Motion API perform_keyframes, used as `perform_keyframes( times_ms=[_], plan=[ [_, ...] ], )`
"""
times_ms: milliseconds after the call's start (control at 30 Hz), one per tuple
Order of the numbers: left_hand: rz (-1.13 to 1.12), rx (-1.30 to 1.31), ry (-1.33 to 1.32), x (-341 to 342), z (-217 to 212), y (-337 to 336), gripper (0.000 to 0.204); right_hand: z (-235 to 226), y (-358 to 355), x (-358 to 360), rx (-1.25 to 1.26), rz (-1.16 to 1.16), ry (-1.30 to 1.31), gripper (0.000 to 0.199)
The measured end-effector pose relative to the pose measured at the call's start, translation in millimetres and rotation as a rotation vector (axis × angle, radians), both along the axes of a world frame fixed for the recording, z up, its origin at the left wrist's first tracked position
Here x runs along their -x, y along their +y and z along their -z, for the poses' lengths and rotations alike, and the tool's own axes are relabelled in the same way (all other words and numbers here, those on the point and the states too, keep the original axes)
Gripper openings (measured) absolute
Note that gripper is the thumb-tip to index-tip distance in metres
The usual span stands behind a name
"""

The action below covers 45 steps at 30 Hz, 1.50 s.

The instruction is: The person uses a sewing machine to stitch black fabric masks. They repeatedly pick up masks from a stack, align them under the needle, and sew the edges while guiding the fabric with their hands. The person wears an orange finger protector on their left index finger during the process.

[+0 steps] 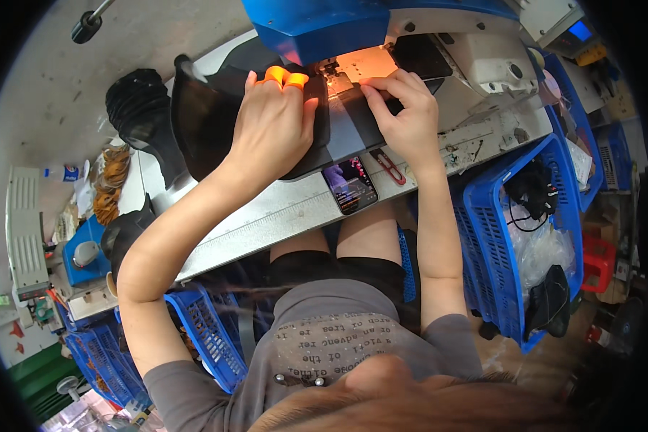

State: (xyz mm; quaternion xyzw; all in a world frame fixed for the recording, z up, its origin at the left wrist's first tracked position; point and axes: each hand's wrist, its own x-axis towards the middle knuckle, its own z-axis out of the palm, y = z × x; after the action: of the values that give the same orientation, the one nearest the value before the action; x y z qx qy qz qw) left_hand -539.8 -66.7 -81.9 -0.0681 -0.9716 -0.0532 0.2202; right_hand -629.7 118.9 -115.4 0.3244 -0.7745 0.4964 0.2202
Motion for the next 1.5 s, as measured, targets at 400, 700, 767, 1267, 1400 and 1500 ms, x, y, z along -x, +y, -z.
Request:
perform_keyframes(
  times_ms=[400, 700, 767, 1267, 1400, 1500],
  plan=[
    [0.136, 0.086, -0.317, 5.9, -30.0, -8.6, 0.022, -0.1, -0.6, -0.5, -0.014, 0.014, 0.027, 0.005],
    [0.124, 0.350, -0.137, 16.6, -22.4, -30.4, 0.026, -0.5, -0.4, -0.7, -0.015, -0.001, 0.030, 0.006],
    [0.066, 0.333, -0.215, 17.8, -24.4, -27.8, 0.031, 0.6, 0.2, -0.2, -0.011, 0.004, 0.032, 0.006],
    [-0.447, 0.346, -0.024, 3.6, 5.1, 39.3, 0.034, 1.0, -2.0, -2.0, -0.005, 0.024, -0.017, 0.005],
    [-0.467, 0.340, -0.036, 7.0, 5.3, 41.7, 0.037, -0.5, 0.0, -2.6, -0.032, 0.023, -0.013, 0.006],
    [-0.463, 0.294, -0.057, 5.4, -0.7, 39.9, 0.039, -2.0, 1.0, -2.8, -0.038, 0.011, -0.027, 0.006]
  ],
)
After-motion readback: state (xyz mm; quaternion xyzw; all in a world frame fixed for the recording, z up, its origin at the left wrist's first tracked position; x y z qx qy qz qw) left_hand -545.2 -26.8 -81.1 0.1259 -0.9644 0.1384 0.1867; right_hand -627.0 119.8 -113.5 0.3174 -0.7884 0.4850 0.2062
